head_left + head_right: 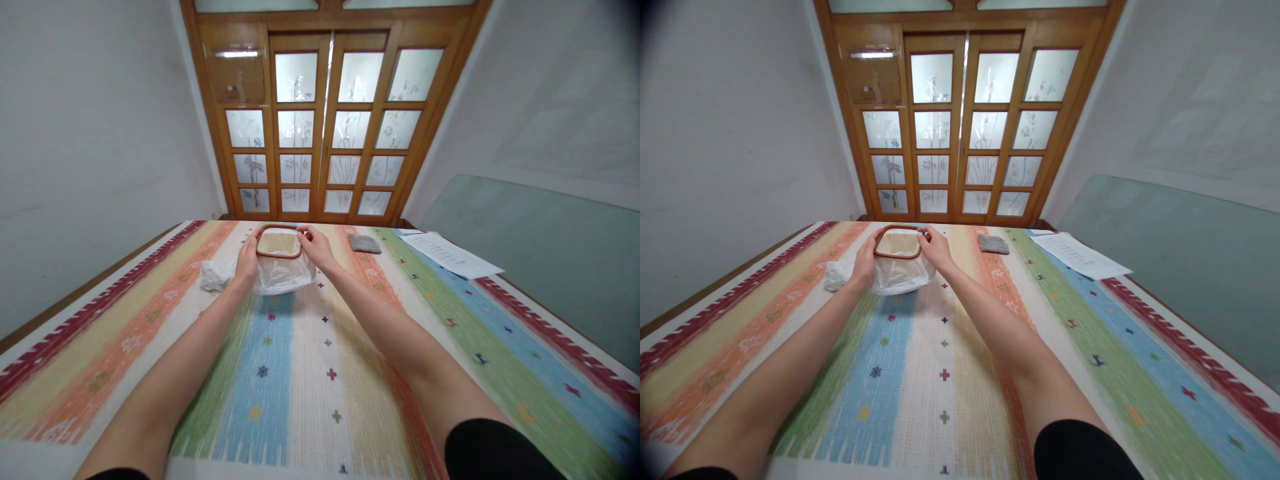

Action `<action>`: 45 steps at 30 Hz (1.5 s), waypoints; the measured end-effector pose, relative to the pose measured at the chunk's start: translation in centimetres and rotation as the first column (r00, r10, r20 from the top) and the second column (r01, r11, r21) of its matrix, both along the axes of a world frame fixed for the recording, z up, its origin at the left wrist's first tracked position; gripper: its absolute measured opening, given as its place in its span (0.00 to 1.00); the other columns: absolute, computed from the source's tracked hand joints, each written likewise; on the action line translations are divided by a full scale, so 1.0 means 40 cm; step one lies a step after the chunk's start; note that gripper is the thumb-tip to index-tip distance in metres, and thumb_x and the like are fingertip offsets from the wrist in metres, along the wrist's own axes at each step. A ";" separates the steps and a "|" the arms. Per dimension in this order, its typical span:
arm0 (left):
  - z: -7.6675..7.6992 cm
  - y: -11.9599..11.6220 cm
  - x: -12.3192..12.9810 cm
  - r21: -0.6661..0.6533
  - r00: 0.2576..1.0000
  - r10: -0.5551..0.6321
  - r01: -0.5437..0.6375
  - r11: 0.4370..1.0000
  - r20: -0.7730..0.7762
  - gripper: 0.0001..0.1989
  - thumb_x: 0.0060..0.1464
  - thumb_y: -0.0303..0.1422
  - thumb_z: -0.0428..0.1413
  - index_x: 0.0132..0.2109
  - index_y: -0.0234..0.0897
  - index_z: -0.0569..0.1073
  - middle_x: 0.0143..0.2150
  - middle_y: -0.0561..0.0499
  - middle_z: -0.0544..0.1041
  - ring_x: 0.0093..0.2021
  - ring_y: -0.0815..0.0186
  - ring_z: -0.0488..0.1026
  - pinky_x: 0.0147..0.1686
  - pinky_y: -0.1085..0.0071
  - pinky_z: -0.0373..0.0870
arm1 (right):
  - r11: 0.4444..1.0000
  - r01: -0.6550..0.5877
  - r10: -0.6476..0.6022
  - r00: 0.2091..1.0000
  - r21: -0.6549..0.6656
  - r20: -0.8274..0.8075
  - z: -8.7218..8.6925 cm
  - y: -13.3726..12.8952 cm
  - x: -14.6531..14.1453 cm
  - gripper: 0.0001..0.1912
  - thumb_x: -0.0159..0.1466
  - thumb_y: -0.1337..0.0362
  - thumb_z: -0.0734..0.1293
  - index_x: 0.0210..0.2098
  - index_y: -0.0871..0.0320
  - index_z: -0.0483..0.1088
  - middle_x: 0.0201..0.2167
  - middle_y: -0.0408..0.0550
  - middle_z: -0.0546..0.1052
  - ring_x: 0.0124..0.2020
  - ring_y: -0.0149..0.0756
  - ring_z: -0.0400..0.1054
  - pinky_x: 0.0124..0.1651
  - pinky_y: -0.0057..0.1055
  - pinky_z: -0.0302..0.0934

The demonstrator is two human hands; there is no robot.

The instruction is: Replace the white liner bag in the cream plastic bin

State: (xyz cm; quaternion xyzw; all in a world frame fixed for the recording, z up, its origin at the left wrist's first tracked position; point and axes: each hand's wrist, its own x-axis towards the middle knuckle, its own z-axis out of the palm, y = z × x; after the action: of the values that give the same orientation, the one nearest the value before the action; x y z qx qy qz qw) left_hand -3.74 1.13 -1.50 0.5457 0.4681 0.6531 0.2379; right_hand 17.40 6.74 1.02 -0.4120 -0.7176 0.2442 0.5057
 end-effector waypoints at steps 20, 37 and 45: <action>0.134 -0.108 0.021 0.010 0.972 -0.229 0.229 0.973 0.052 0.17 0.61 0.44 0.56 0.49 0.39 0.79 0.31 0.51 0.74 0.30 0.66 0.69 0.33 0.69 0.67 | 0.642 -0.702 0.619 0.712 -0.309 -0.332 0.110 -0.055 0.081 0.22 0.61 0.57 0.74 0.52 0.56 0.76 0.29 0.40 0.72 0.25 0.27 0.63 0.28 0.25 0.59; 0.161 -0.135 0.030 -0.179 0.928 -0.350 0.368 0.912 0.125 0.19 0.53 0.39 0.65 0.49 0.35 0.75 0.26 0.56 0.75 0.21 0.74 0.65 0.23 0.76 0.58 | 0.697 -0.682 0.606 0.725 -0.222 -0.326 0.132 -0.055 0.086 0.19 0.63 0.55 0.74 0.50 0.56 0.79 0.27 0.39 0.69 0.23 0.25 0.57 0.24 0.24 0.51; 0.154 -0.121 0.016 -0.189 0.952 -0.234 0.271 0.944 0.196 0.20 0.49 0.41 0.63 0.45 0.30 0.78 0.25 0.54 0.73 0.21 0.74 0.62 0.23 0.75 0.56 | 0.747 -0.643 0.497 0.709 -0.169 -0.500 0.142 -0.105 0.063 0.23 0.64 0.47 0.72 0.51 0.56 0.76 0.32 0.42 0.74 0.27 0.27 0.64 0.29 0.25 0.61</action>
State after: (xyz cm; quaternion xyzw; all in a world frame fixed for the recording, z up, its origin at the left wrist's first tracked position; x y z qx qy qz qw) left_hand -3.11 -3.73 4.66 0.5147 0.4393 0.6072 0.4165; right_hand 19.90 2.55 6.70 -0.1814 -0.6307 0.5903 0.4700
